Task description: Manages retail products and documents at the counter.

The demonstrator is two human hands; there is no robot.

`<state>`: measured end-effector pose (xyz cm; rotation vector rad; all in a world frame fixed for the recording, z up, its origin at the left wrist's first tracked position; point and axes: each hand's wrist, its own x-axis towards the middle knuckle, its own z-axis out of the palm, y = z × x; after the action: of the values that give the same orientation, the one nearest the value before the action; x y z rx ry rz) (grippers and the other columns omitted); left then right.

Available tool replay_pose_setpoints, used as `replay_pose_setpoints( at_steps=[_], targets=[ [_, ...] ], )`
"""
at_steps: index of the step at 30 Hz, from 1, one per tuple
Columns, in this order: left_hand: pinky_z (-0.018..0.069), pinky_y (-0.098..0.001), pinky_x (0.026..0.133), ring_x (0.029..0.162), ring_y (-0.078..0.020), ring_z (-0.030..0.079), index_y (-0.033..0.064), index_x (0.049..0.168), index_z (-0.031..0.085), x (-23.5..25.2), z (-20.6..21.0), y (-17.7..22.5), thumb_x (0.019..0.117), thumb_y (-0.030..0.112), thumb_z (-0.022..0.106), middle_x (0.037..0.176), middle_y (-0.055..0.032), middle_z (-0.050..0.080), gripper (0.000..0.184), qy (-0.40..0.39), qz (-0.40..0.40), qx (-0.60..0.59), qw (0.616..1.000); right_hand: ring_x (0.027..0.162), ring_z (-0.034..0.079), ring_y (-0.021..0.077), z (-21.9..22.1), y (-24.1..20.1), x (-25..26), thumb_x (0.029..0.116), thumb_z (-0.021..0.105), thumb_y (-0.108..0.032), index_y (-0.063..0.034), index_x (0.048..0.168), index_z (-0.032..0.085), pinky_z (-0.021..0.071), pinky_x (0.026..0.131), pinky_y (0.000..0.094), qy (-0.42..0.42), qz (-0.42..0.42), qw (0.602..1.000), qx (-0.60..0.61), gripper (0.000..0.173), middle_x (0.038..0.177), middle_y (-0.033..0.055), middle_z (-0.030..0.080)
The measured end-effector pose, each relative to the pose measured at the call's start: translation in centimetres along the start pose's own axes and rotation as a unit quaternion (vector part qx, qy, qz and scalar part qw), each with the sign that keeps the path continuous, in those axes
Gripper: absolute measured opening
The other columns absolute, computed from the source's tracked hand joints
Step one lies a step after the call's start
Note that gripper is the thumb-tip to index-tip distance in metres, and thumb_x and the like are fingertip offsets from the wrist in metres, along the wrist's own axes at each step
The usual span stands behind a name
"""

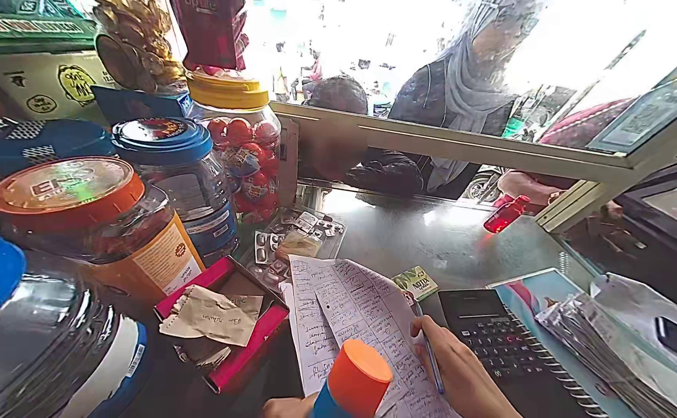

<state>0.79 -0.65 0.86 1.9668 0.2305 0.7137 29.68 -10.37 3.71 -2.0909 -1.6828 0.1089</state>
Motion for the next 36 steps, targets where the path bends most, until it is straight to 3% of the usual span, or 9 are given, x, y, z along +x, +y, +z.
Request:
replay_pose_setpoints(
  at_steps=[8, 10, 13, 17, 20, 22, 24, 31, 36],
  targets=[
    [0.0500, -0.0449, 0.066, 0.073, -0.0273, 0.061, -0.0111, 0.105, 0.071, 1.4, 1.5, 0.5, 0.0857, 0.047, 0.068, 0.081, -0.0179, 0.062, 0.061, 0.084, -0.118, 0.102, 0.984, 0.087, 0.065, 0.0463, -1.2, 0.5, 3.0, 0.0870, 0.061, 0.012, 0.0075, 0.120, 0.060, 0.0502, 0.078, 0.0595, -0.033, 0.072, 0.996, 0.029, 0.033, 0.094, 0.0267, 0.066],
    [0.0554, -0.0375, 0.072, 0.078, -0.0192, 0.069, -0.0115, 0.104, 0.070, 1.2, 1.2, 0.3, 0.0872, 0.044, 0.068, 0.085, -0.0182, 0.071, 0.058, 0.101, -0.072, 0.069, 0.990, 0.081, 0.064, 0.0453, -1.7, 0.4, 2.2, 0.0810, 0.061, 0.015, 0.0068, 0.115, 0.063, 0.0505, 0.071, 0.0584, 0.000, 0.033, 0.999, 0.027, 0.035, 0.090, 0.0246, 0.066],
    [0.0557, -0.0220, 0.087, 0.093, 0.0010, 0.068, -0.0036, 0.115, 0.062, 0.5, 1.5, -0.7, 0.0955, 0.042, 0.066, 0.097, -0.0021, 0.073, 0.050, 0.113, -0.028, -0.141, 0.983, 0.072, 0.063, 0.0392, -2.7, 0.8, 0.6, 0.0766, 0.062, 0.014, 0.0034, 0.112, 0.063, 0.0502, 0.065, 0.0549, -0.009, 0.013, 0.999, 0.032, 0.037, 0.083, 0.0191, 0.065],
    [0.0588, -0.0341, 0.092, 0.101, -0.0113, 0.072, 0.0082, 0.139, 0.042, 1.0, 2.5, -0.9, 0.0990, 0.042, 0.063, 0.110, 0.0004, 0.074, 0.057, 0.093, -0.036, -0.347, 0.932, 0.075, 0.065, 0.0418, -3.0, 1.3, -1.2, 0.0789, 0.065, 0.010, 0.0047, 0.113, 0.063, 0.0508, 0.069, 0.0587, -0.065, 0.027, 0.998, 0.001, 0.034, 0.085, 0.0213, 0.066],
    [0.0566, -0.0400, 0.098, 0.105, -0.0183, 0.070, 0.0080, 0.140, 0.038, 1.9, 3.0, -0.8, 0.1004, 0.037, 0.062, 0.110, -0.0040, 0.072, 0.055, 0.090, -0.052, -0.424, 0.899, 0.098, 0.068, 0.0520, -2.0, 1.0, -2.3, 0.0826, 0.070, 0.000, 0.0064, 0.106, 0.067, 0.0527, 0.080, 0.0635, 0.034, -0.016, 0.997, -0.070, 0.025, 0.114, 0.0276, 0.070],
    [0.0583, -0.0418, 0.097, 0.103, -0.0199, 0.072, 0.0069, 0.138, 0.037, 2.3, 3.3, -0.7, 0.1001, 0.037, 0.063, 0.108, -0.0034, 0.071, 0.055, 0.099, -0.081, -0.455, 0.881, 0.113, 0.066, 0.0462, -1.7, 0.0, -2.4, 0.0938, 0.061, -0.019, 0.0003, 0.105, 0.067, 0.0532, 0.087, 0.0573, 0.079, -0.066, 0.992, -0.067, 0.023, 0.125, 0.0226, 0.069],
    [0.0600, -0.0409, 0.092, 0.098, -0.0213, 0.073, 0.0072, 0.134, 0.038, 2.7, 3.4, -0.7, 0.0989, 0.039, 0.064, 0.107, -0.0047, 0.071, 0.054, 0.097, -0.121, -0.502, 0.851, 0.122, 0.064, 0.0384, -1.3, -1.6, -2.6, 0.1017, 0.056, -0.030, -0.0036, 0.106, 0.064, 0.0518, 0.093, 0.0526, 0.053, -0.106, 0.993, 0.000, 0.028, 0.133, 0.0185, 0.067],
    [0.0628, -0.0330, 0.071, 0.088, -0.0194, 0.072, 0.0066, 0.120, 0.062, 2.9, 2.7, -1.6, 0.0912, 0.043, 0.072, 0.104, -0.0078, 0.066, 0.047, -0.010, -0.166, -0.730, 0.663, 0.139, 0.050, 0.0380, 4.7, -3.8, -4.9, 0.0966, 0.061, -0.048, -0.0134, 0.115, 0.064, 0.0378, 0.111, 0.0583, -0.028, -0.174, 0.984, 0.035, 0.039, 0.139, 0.0093, 0.065],
    [0.0617, -0.0345, 0.085, 0.092, -0.0204, 0.074, 0.0066, 0.122, 0.064, 2.5, 2.5, -1.0, 0.0932, 0.053, 0.066, 0.106, -0.0116, 0.072, 0.054, 0.053, -0.170, -0.652, 0.737, 0.141, 0.049, 0.0365, 4.6, -4.2, -5.8, 0.0997, 0.058, -0.043, -0.0163, 0.115, 0.065, 0.0360, 0.111, 0.0564, -0.057, -0.203, 0.977, 0.037, 0.032, 0.135, 0.0070, 0.068]
  ],
)
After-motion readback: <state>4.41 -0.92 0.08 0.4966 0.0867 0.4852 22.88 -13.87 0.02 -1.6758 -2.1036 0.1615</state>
